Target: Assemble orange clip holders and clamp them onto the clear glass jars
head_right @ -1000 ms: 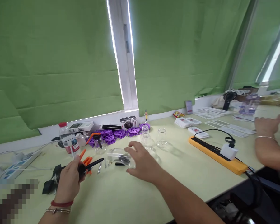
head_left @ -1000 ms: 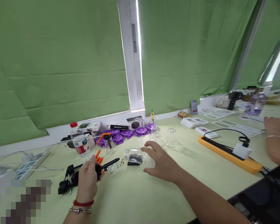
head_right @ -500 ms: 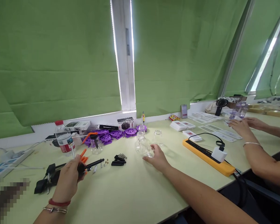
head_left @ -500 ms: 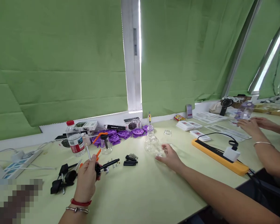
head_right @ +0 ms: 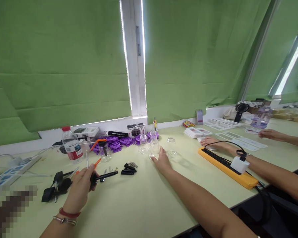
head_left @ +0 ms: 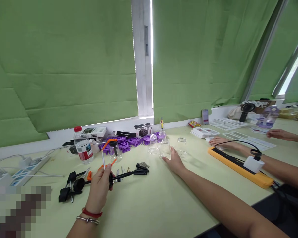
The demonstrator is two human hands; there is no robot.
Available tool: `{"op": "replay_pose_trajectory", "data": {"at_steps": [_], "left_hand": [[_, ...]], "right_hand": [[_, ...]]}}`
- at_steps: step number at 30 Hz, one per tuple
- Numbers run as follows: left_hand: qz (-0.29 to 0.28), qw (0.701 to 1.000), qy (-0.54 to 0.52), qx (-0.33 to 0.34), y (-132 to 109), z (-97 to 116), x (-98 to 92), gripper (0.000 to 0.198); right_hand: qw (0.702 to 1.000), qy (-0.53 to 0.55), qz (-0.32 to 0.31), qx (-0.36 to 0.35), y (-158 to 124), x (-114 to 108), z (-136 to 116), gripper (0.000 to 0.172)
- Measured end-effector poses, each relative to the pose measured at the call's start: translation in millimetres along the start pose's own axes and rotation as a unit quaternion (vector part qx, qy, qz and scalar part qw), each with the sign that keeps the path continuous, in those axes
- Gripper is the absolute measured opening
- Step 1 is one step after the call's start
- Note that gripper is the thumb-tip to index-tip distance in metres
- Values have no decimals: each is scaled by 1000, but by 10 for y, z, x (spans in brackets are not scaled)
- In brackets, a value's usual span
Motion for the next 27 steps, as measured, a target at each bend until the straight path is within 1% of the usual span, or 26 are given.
{"op": "replay_pose_trajectory", "data": {"at_steps": [1,3,4,5,6,7,8,10,11,12,13,15,17,19,21,23,25,27], "left_hand": [[-8,1000,-2,-2,-19,18,15,43],[-32,999,-18,6,-61,73,56,41],[-48,998,-24,14,-83,103,80,39],[-60,997,-27,27,-103,133,99,37],[-73,996,-26,40,-121,159,119,35],[-85,995,-23,53,-136,179,136,34],[-94,993,-18,66,-149,194,151,34],[-105,991,-8,80,-162,201,171,35],[-108,991,-5,81,-164,194,179,35],[-111,991,-6,78,-163,182,187,36],[-112,991,-13,71,-160,166,195,36],[-116,991,-41,56,-158,132,214,36],[-122,988,-77,48,-167,109,239,32],[-125,986,-90,64,-187,120,262,31],[-114,985,-56,120,-219,184,266,34],[-75,974,21,211,-269,297,238,36],[-8,948,107,300,-338,410,188,34],[47,917,164,362,-406,485,151,32]], "right_hand": [[1000,-2,18,-11,-33,-42,-62,80],[997,3,54,-63,-155,-126,-289,81],[993,11,57,-103,-243,-140,-458,78],[988,24,44,-144,-346,-127,-652,73],[984,40,11,-176,-456,-75,-851,64],[979,55,-40,-194,-569,15,-1047,55],[973,70,-95,-200,-682,124,-1230,46],[949,89,-223,-205,-909,391,-1559,34],[932,87,-277,-214,-1012,518,-1693,30],[922,79,-315,-210,-1081,625,-1775,23],[918,75,-338,-196,-1114,709,-1811,18],[917,94,-359,-147,-1110,819,-1768,14],[911,153,-373,-84,-1071,877,-1623,14],[892,222,-392,-36,-1050,904,-1469,17],[876,274,-397,-9,-1037,895,-1358,23],[866,316,-389,-2,-1032,866,-1323,27],[850,350,-394,-2,-1059,846,-1358,30],[828,370,-421,-15,-1123,836,-1443,30]]}}
Point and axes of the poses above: each hand's wrist, its own y-axis towards the middle knuckle, its own x-axis out of the palm, z = x × y, the point moved 7 cm from there along y, towards the middle knuckle, and after that the axes turned 8 degrees about y, right-handed, at the moved point
